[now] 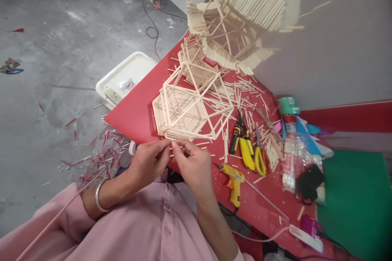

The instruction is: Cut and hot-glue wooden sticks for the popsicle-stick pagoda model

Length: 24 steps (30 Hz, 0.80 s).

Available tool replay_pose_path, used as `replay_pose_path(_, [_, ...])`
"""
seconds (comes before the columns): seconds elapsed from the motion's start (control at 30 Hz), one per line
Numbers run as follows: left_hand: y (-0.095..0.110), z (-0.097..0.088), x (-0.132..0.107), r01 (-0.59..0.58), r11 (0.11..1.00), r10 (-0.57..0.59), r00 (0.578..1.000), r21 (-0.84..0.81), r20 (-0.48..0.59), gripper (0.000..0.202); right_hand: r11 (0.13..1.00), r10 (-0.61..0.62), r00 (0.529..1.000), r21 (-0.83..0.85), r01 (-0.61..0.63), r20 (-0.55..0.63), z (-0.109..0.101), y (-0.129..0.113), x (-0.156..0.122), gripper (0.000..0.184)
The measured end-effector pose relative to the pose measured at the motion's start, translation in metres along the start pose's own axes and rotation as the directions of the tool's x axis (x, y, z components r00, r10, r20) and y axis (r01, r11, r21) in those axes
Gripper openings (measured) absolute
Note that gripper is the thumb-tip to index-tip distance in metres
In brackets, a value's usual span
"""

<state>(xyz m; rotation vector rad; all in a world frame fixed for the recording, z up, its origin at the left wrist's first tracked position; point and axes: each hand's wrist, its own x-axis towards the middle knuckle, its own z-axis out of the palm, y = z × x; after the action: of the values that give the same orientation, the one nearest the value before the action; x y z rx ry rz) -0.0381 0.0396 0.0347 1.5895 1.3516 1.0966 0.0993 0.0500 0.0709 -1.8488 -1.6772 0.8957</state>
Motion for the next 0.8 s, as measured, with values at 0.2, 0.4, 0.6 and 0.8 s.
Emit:
replay_pose_path(0.2, [0.000,-0.001,-0.001,0.085,0.979,-0.082,0.996,-0.184,0.027,0.019,0.986,0.122,0.985,0.098,-0.134,0.120,-0.001,-0.002,0.006,0.021])
replay_pose_path(0.4, [0.000,0.002,-0.005,0.522,0.533,-0.456,0.840,-0.666,0.293,0.026,0.947,0.199,0.979,0.249,-0.204,0.046,0.009,0.000,0.007,0.024])
replay_pose_path(0.6, [-0.009,0.003,-0.002,0.675,-0.108,-0.542,0.575,-0.730,0.612,0.024,0.961,0.233,0.972,0.154,-0.230,-0.004,0.010,0.001,0.008,0.024])
replay_pose_path(0.8, [-0.013,0.004,0.005,0.612,-0.415,-0.330,0.588,-0.673,0.738,0.009,0.965,0.239,0.971,0.110,-0.237,-0.011,0.013,0.000,0.011,0.025])
